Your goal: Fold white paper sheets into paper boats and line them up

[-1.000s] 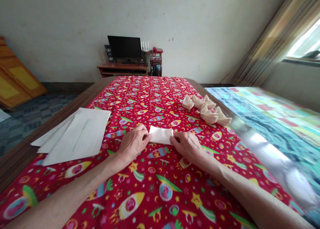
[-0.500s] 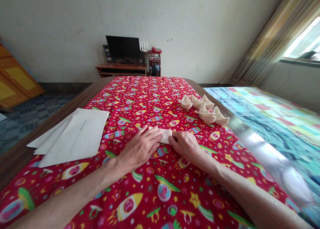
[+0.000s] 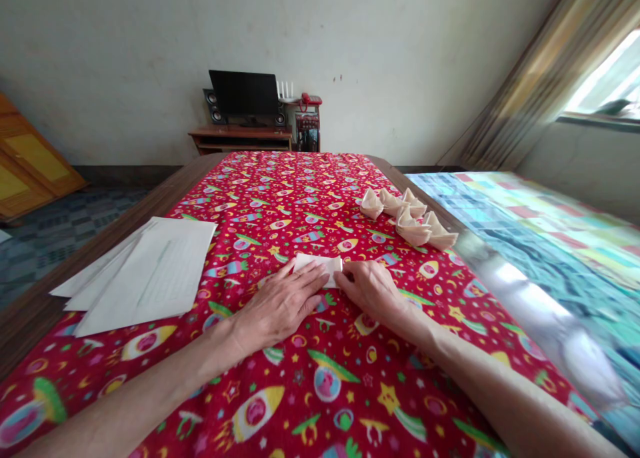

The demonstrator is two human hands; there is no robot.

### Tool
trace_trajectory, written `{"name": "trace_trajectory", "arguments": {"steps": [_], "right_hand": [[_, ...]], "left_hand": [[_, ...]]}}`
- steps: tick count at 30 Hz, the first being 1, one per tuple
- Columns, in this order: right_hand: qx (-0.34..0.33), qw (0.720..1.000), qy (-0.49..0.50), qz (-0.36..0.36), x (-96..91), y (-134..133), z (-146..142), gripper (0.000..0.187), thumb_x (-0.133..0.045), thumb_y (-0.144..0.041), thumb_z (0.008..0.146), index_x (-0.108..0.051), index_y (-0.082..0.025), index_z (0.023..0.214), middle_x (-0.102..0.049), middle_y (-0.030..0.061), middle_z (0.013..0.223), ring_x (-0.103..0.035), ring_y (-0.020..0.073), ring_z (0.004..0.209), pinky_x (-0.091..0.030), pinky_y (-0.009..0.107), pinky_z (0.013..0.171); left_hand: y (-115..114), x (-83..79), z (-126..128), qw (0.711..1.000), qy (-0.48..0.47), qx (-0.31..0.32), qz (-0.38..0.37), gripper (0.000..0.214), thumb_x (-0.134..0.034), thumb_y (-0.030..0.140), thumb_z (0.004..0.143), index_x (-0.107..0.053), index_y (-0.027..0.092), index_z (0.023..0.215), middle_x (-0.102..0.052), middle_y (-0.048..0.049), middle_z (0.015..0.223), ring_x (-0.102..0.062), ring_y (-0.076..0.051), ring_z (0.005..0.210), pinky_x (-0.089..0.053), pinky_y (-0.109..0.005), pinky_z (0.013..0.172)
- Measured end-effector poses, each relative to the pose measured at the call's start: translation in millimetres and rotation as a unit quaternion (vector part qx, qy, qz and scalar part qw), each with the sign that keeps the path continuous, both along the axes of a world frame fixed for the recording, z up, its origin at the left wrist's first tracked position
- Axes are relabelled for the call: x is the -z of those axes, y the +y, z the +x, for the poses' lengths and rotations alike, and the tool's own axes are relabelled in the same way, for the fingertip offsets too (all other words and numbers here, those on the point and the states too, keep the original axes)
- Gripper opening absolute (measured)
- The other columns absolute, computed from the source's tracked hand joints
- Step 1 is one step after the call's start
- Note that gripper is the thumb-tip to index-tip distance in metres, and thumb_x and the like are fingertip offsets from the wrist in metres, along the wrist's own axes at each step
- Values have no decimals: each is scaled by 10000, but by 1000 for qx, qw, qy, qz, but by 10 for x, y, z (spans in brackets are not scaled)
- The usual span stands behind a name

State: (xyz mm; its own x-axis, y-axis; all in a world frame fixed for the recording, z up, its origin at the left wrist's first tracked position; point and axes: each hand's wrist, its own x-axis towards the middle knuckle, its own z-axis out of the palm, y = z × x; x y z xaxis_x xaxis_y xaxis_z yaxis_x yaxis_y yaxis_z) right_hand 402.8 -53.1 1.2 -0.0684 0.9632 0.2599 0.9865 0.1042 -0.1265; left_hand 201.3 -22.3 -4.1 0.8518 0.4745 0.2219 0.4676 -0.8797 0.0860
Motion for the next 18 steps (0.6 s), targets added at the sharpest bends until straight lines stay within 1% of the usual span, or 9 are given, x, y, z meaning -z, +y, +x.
{"name": "trace_trajectory", "arguments": {"steps": [2, 4, 6, 8, 9, 11, 13, 18], "right_hand": [[-11, 999, -2, 35, -12, -40, 21, 230, -487, -319, 885, -630, -180, 771, -656, 31, 684, -570, 139, 600, -320, 243, 538], [-40, 996, -16, 80, -30, -112, 24, 191, -486, -287, 892, -637, -172, 881, -675, 56, 801, -598, 165, 711, -383, 249, 589], [-116, 987, -32, 104, -38, -199, 3, 216, -443, -231, 912, -639, -167, 976, -688, 78, 929, -615, 184, 837, -443, 264, 666], [-212, 970, -53, 108, -27, -276, -27, 277, -393, -193, 929, -620, -134, 1076, -668, 110, 1083, -590, 207, 1022, -470, 303, 817], [-226, 967, -59, 105, -16, -305, -40, 299, -379, -202, 939, -606, -122, 1117, -650, 118, 1135, -571, 217, 1082, -467, 330, 869], [-241, 963, -69, 95, 10, -341, -49, 325, -373, -232, 952, -591, -114, 1162, -630, 124, 1183, -556, 230, 1131, -456, 379, 926], [-237, 965, -73, 83, 30, -352, -37, 327, -391, -250, 951, -591, -127, 1179, -628, 122, 1192, -566, 232, 1131, -452, 401, 946], [-215, 970, -83, 84, 38, -359, 27, 304, -407, -213, 941, -628, -140, 1136, -634, 115, 1185, -580, 229, 1121, -456, 392, 951]], "left_hand": [[-11, 3, 1, 1000, 6, -8, 2, 424, -296, 308, 981, -385, 189, 1379, -401, -45, 1443, -303, -185, 1361, -183, -414, 1144], [-27, 2, 5, 1000, 10, -13, 1, 415, -294, 310, 983, -401, 199, 1369, -404, -50, 1441, -300, -193, 1364, -184, -429, 1139], [-46, -6, 9, 1000, 10, -16, 0, 408, -304, 315, 981, -409, 216, 1363, -397, -53, 1445, -296, -199, 1365, -198, -442, 1131], [-64, -15, 7, 1000, 9, -21, 0, 413, -317, 320, 978, -396, 222, 1371, -375, -54, 1456, -291, -200, 1368, -214, -441, 1125], [-72, -19, 2, 1000, 9, -26, 0, 417, -321, 323, 976, -391, 220, 1374, -367, -55, 1461, -287, -199, 1370, -219, -437, 1123], [-87, -23, -23, 999, 11, -35, 0, 421, -326, 330, 974, -391, 216, 1374, -362, -54, 1462, -284, -195, 1371, -225, -426, 1123], [-99, -23, -70, 999, 10, -39, 2, 414, -332, 337, 971, -414, 221, 1360, -373, -52, 1456, -296, -194, 1366, -227, -422, 1123], [-121, -34, -241, 999, 14, -42, 6, 407, -316, 313, 974, -417, 231, 1359, -404, -48, 1438, -357, -178, 1334, -202, -424, 1132]]}}
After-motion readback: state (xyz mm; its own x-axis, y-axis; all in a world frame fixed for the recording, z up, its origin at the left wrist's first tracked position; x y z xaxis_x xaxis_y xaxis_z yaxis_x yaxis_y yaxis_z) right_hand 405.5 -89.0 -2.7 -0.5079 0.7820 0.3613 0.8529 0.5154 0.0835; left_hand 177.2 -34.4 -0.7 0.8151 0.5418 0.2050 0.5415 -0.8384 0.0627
